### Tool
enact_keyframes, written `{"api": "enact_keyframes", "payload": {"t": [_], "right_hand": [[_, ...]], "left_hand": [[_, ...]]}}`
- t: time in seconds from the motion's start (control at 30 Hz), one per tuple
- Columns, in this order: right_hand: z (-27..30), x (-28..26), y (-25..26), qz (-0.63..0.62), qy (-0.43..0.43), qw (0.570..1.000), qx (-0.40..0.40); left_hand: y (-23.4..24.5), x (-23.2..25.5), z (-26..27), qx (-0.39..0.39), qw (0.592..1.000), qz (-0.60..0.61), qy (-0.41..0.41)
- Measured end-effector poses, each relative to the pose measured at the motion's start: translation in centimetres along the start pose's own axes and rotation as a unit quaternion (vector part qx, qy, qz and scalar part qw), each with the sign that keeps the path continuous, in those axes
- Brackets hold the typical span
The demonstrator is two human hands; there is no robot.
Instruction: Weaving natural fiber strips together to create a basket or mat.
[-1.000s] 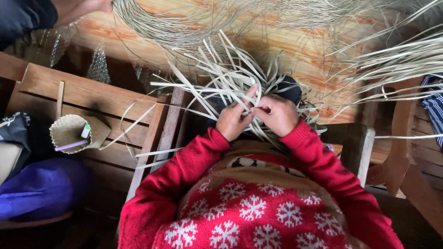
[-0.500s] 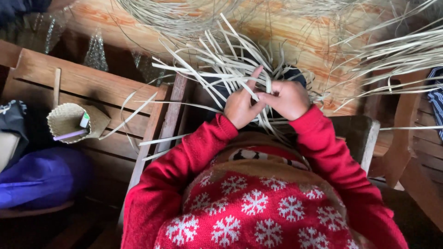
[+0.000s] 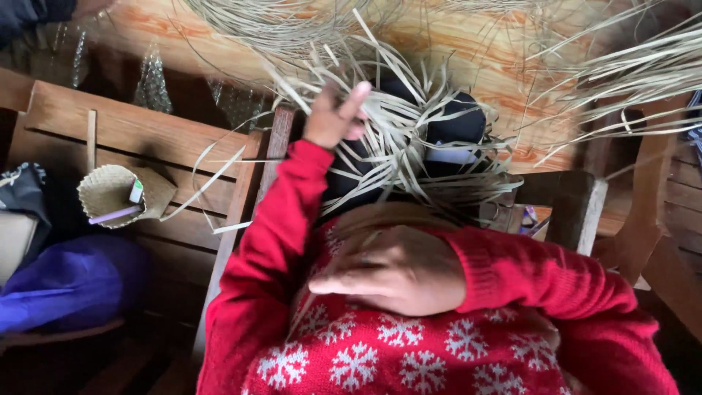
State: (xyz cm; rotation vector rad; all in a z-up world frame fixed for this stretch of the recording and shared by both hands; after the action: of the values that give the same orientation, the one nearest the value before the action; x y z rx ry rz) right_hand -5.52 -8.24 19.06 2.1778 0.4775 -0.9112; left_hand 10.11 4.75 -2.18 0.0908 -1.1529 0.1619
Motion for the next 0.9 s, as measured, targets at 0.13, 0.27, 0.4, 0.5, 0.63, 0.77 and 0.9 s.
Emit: {"api": "enact_keyframes", "payload": {"t": [0.13,0.27,0.4,0.5,0.63,0.77,0.9], "right_hand": [[0.3,-1.9,3.5,0.070,-0.006,0.997,0.043],[5.7,-4.0,7.6,0.082,-0.062,0.973,0.206],[7.3,-4.3,8.6,0.226,-0.277,0.928,-0.106],[9.8,-5.2,9.8,0.332,-0.459,0.724,-0.395],[12.6,-6.1,10.5,0.373,-0.516,0.540,-0.551],[14.8,-6.1,9.2,0.373,-0.438,0.602,-0.554],[16.8,-6.0,8.2,0.366,-0.382,0.643,-0.555]], "left_hand": [[6.1,3.1,4.3,0.125,0.877,-0.337,-0.319],[9.0,6.9,13.1,-0.039,0.839,-0.321,-0.437],[9.2,13.3,23.6,-0.127,0.881,-0.109,-0.443],[10.6,11.5,27.1,0.090,0.941,-0.125,-0.301],[14.1,-3.0,21.8,-0.178,0.579,0.279,-0.745],[12.3,-3.2,21.8,-0.107,0.621,0.237,-0.740],[13.7,-9.2,23.2,-0.033,0.659,0.184,-0.728]]}}
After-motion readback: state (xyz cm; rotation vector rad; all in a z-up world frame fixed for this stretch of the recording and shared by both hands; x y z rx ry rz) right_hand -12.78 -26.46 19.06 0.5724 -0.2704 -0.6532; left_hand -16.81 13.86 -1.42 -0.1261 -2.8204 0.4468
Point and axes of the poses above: each hand's wrist, its own z-axis away from the middle knuckle, its own y-axis out of the back of the hand, x = y × z, the point moved 2 cm from there along -z, towards the middle knuckle, and after that the axes turned 15 degrees about x, right-handed, at the moved point
